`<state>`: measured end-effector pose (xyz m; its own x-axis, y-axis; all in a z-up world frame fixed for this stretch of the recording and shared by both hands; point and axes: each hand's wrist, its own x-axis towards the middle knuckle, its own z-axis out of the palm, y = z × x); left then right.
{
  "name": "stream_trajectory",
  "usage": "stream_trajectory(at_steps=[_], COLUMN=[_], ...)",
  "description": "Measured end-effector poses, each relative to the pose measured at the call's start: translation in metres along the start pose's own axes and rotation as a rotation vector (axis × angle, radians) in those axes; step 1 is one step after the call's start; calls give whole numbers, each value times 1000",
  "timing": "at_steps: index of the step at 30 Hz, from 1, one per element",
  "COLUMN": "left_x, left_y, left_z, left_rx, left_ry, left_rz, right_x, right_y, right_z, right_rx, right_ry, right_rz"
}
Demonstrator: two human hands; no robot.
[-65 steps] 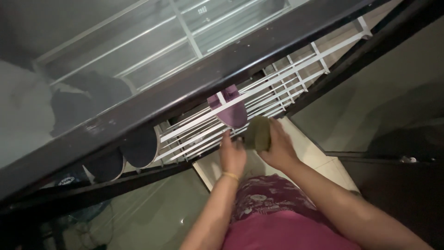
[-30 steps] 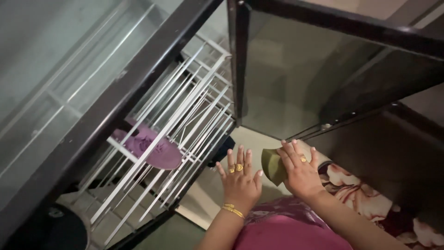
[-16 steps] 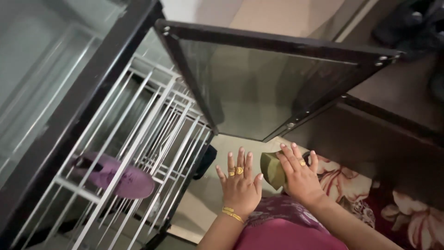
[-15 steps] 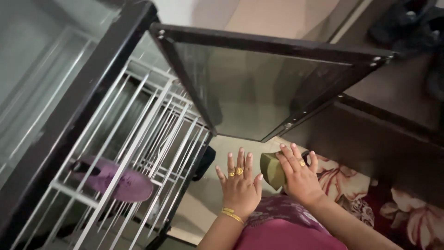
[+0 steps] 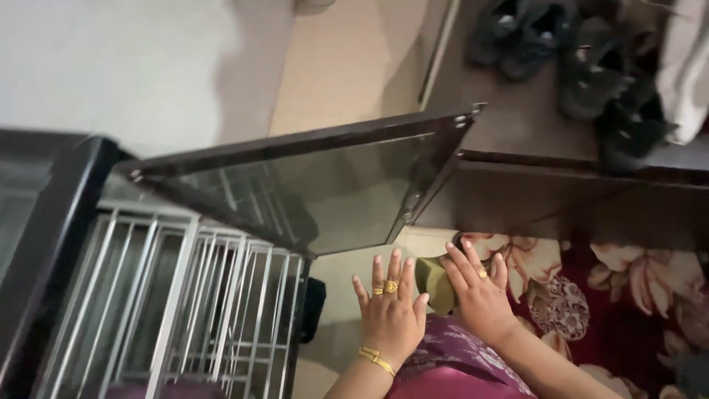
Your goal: Cleaning a purple sneaker with a sponge and organizing it in a shoe cabinet.
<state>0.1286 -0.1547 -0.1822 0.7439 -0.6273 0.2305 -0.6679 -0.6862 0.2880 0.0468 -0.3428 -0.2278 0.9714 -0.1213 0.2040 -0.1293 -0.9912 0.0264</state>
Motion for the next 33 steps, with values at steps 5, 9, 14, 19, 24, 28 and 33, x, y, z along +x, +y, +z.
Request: stream_trajectory(at_steps=[5, 9, 14, 19, 24, 28, 33], left_x=[27, 49, 80, 122, 167, 197, 231], left_y=[27, 51, 87, 133, 185, 226, 273], left_z=[-8, -7, -8, -9, 2, 17, 30], left_rx=[-75, -116, -183, -252, -275, -293, -278], left_ry=[-32, -99, -37, -73, -73, -60, -44], left_rz=[131, 243, 332, 409, 467, 476, 479], right_x=[-19, -26, -29, -34, -31, -32, -21], right_y=[27, 51, 91, 147, 208, 278, 376], right_z=[-12, -29, -49, -65, -86, -93, -99], right_rx=[-26, -37, -156, -140, -309, -221, -123], right_ry=[-16, 25, 83, 149, 121, 48, 158], right_rz=[124, 231, 313, 422, 519, 574, 586])
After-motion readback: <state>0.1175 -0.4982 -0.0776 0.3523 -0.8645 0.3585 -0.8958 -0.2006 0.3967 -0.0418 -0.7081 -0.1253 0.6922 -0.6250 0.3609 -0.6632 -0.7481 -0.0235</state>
